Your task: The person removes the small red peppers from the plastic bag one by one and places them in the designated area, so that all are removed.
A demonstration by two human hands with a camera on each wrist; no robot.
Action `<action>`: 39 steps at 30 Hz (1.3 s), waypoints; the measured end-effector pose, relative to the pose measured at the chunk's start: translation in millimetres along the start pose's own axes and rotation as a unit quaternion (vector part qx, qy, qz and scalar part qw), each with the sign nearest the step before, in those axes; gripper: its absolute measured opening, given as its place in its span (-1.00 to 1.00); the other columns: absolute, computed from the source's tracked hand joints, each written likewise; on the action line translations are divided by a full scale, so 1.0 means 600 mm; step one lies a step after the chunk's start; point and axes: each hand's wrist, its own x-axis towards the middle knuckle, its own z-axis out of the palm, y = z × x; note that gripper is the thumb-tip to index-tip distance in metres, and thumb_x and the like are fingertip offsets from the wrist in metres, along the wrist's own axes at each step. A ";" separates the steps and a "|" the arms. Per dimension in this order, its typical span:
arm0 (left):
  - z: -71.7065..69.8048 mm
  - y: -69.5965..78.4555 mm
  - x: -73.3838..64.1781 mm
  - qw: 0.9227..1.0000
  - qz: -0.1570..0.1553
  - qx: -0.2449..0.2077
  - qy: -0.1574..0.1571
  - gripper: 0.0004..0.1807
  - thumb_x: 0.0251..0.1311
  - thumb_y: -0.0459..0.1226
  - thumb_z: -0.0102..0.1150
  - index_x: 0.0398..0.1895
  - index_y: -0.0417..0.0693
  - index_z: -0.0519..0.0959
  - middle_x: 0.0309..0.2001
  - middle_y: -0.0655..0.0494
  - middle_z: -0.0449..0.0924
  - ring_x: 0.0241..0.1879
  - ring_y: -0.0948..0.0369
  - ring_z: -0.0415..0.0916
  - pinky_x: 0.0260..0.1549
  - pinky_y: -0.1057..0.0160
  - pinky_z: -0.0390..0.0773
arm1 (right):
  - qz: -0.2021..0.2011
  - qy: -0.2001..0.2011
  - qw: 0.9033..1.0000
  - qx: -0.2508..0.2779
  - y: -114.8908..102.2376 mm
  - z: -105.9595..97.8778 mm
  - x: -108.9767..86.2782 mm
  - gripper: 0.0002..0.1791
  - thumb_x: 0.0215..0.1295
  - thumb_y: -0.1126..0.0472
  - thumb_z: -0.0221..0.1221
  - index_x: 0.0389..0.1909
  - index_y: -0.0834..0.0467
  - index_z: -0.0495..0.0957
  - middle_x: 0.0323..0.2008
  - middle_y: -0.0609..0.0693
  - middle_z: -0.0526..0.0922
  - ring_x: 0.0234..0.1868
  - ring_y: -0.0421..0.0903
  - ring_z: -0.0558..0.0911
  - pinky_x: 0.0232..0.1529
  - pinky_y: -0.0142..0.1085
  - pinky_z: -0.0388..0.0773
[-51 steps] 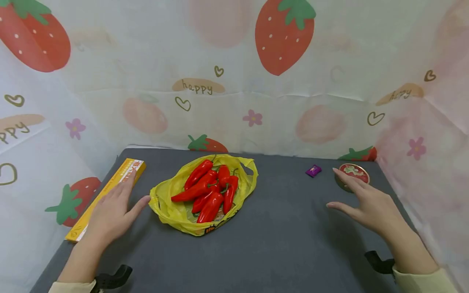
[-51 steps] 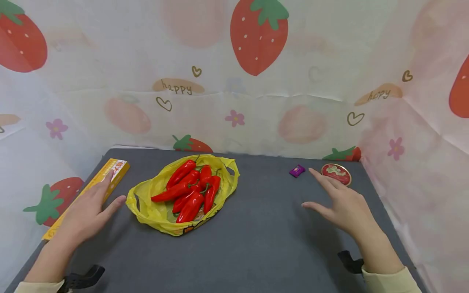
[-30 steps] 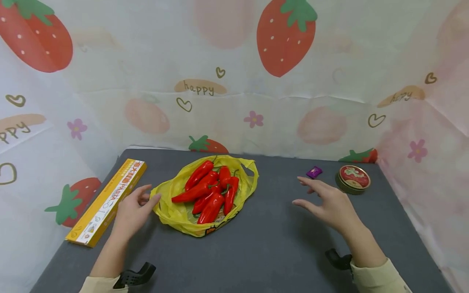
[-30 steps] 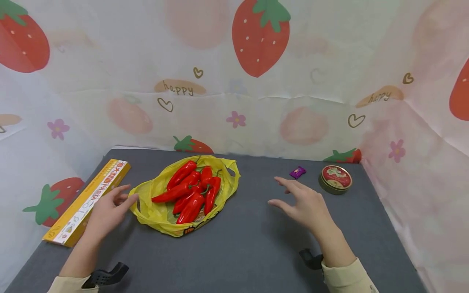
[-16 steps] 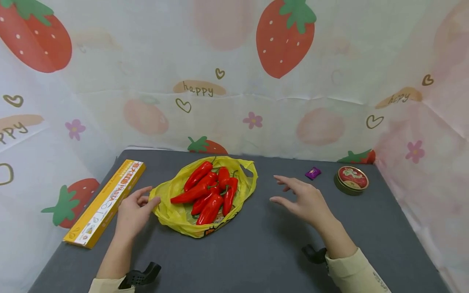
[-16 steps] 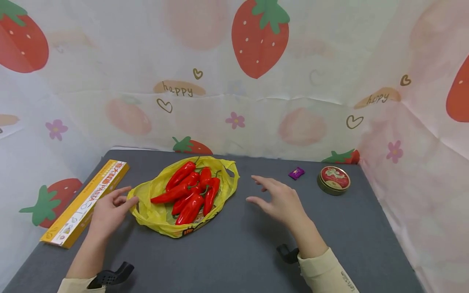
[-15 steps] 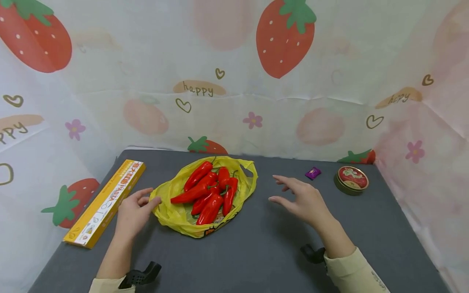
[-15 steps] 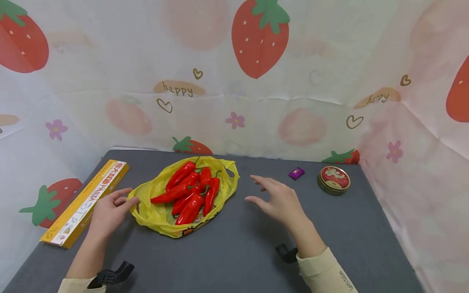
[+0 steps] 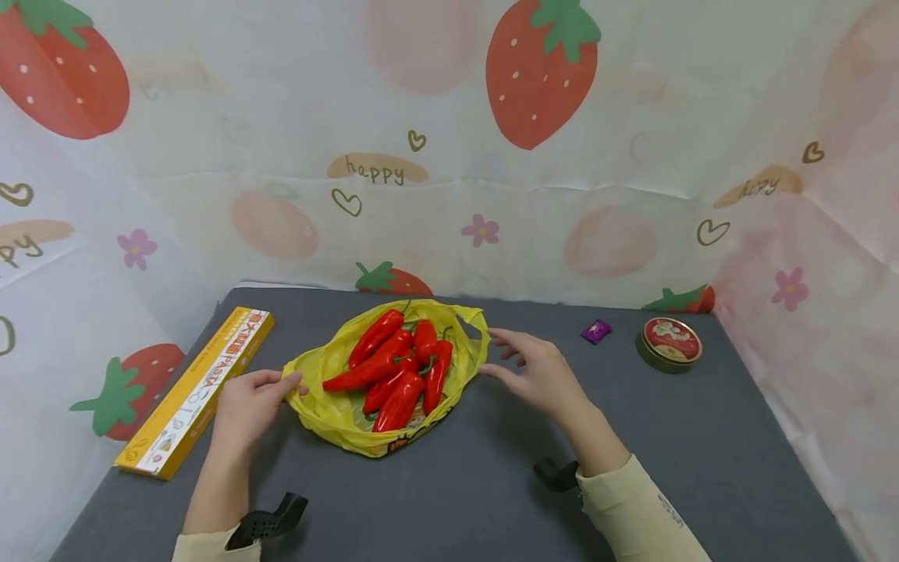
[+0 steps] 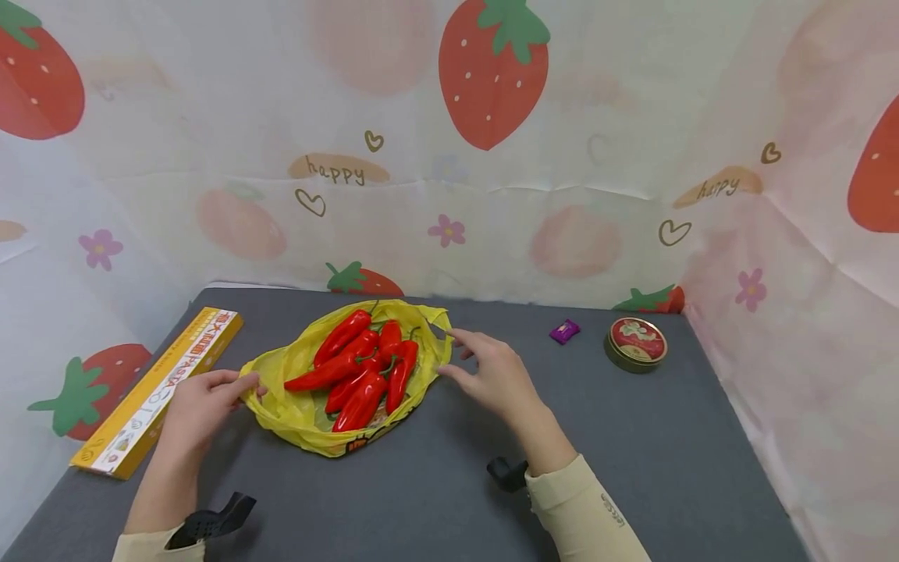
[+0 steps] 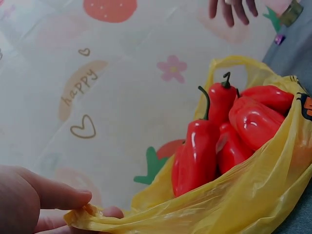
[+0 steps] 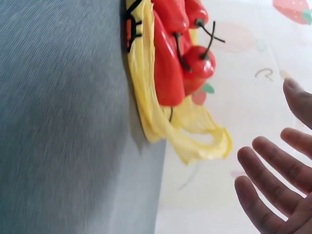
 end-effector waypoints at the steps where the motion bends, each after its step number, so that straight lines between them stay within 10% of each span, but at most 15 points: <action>1: 0.000 -0.001 0.000 1.000 0.002 -0.002 0.000 -0.42 0.34 0.14 0.17 0.04 -0.19 0.67 -0.19 0.03 0.69 -0.22 0.12 0.41 -0.37 0.26 0.42 | -0.002 -0.004 1.000 0.007 -0.002 0.005 0.006 -0.38 0.20 0.09 0.44 0.29 0.12 0.54 0.10 0.06 0.69 -0.09 -0.01 0.71 -0.07 -0.05 0.67; 30: -0.001 0.001 0.005 0.999 0.006 -0.041 -0.018 -0.39 0.35 0.13 0.18 0.14 -0.21 0.61 -0.23 0.12 0.80 -0.12 0.02 0.50 -0.28 0.32 0.48 | 0.039 -0.179 0.982 0.048 -0.013 0.129 0.129 -0.28 0.25 0.43 0.28 0.43 0.03 0.40 0.43 0.04 0.40 0.40 0.08 0.41 0.23 -0.03 0.52; 39: -0.001 0.002 0.003 0.999 0.004 -0.026 -0.019 -0.37 0.34 0.17 0.17 0.14 -0.19 0.61 -0.19 0.06 0.79 -0.14 0.10 0.47 -0.27 0.31 0.48 | -0.039 -0.152 0.987 -0.024 -0.004 0.135 0.129 -0.43 0.31 0.27 0.33 0.34 0.06 0.50 0.34 0.04 0.52 0.40 0.04 0.44 0.37 -0.07 0.38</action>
